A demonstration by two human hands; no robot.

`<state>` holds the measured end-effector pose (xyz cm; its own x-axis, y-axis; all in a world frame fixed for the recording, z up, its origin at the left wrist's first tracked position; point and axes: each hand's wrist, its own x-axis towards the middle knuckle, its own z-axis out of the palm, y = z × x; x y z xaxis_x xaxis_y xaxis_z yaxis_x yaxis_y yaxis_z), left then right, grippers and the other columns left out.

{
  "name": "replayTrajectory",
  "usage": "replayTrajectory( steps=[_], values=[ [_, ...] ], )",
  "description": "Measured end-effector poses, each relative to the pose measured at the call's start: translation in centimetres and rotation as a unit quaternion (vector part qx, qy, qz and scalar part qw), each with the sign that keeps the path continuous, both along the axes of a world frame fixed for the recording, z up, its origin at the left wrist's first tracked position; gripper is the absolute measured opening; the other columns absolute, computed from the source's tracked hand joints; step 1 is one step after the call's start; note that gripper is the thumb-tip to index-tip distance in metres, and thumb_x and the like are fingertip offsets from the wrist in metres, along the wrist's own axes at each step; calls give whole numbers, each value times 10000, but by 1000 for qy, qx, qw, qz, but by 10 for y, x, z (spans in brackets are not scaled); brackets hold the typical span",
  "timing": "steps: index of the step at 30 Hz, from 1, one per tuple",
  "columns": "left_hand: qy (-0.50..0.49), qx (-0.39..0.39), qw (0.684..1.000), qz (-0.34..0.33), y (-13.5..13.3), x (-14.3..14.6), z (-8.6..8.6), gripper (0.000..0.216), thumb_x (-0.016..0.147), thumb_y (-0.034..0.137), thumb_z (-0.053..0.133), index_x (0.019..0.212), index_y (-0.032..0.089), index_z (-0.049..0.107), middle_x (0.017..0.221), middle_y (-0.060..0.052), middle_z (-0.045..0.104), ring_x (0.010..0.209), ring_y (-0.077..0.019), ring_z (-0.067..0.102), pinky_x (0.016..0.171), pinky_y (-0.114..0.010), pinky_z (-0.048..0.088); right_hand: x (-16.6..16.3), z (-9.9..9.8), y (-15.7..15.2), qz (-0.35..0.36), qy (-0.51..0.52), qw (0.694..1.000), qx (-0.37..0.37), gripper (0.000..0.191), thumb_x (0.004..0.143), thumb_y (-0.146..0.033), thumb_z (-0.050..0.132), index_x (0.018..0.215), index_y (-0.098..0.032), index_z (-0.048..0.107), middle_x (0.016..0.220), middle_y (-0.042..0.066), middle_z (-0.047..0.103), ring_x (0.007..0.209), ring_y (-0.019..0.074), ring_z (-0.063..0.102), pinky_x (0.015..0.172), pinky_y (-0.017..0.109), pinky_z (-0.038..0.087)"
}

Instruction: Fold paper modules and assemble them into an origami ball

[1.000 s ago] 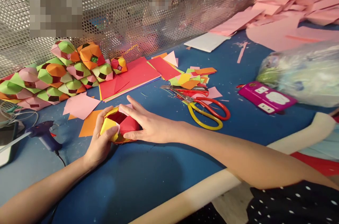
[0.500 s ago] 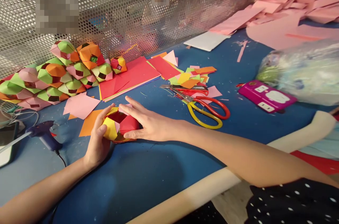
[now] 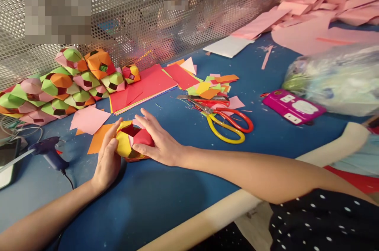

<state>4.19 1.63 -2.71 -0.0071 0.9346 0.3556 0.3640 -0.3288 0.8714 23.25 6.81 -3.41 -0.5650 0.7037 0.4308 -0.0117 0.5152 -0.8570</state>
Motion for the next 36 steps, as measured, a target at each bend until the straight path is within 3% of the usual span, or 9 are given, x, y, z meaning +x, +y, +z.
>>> replayTrajectory(
  steps=[4,7,11,14,20,36],
  values=[
    [40,35,998,-20,-4,-5,8,357,993,337,389,1306,361,558,1573,14,304,1467,-242,241,1196,-479,230,0,-2,0,3,4,1000,1,703,909,-510,543,1505,-314,225,1617,132,56,1390,299,390,1140,519,323],
    [121,67,989,-56,-5,-7,15,372,973,316,445,1333,367,523,1593,-3,240,1457,-270,258,1172,-511,280,1,-4,0,5,6,1000,0,709,909,-518,539,1508,-327,211,1620,123,45,1400,304,371,1128,525,340],
    [216,154,960,-85,-6,-7,19,480,901,207,567,1346,361,474,1594,-45,212,1436,-310,292,1107,-534,375,2,-4,0,7,2,1000,8,706,913,-516,533,1510,-335,203,1619,121,65,1406,304,359,1130,528,334],
    [254,180,946,-89,-6,-4,18,500,871,141,588,1324,317,473,1589,-83,219,1435,-322,293,1106,-557,365,3,-2,0,17,8,1000,8,695,924,-513,515,1514,-337,190,1621,120,51,1396,295,378,1130,520,336],
    [261,194,942,-82,-4,-3,15,528,877,171,580,1355,296,393,1553,-118,288,1431,-341,296,1104,-620,324,4,-1,0,13,-6,1000,7,687,935,-550,463,1521,-353,164,1628,96,43,1419,303,334,1148,551,288],
    [269,190,940,-92,-3,-4,17,397,882,200,570,1255,285,466,1489,-114,365,1417,-349,313,1103,-625,327,3,-4,-1,15,2,1000,-9,632,962,-507,435,1518,-379,162,1633,66,11,1416,297,345,1147,540,301]
  ],
)
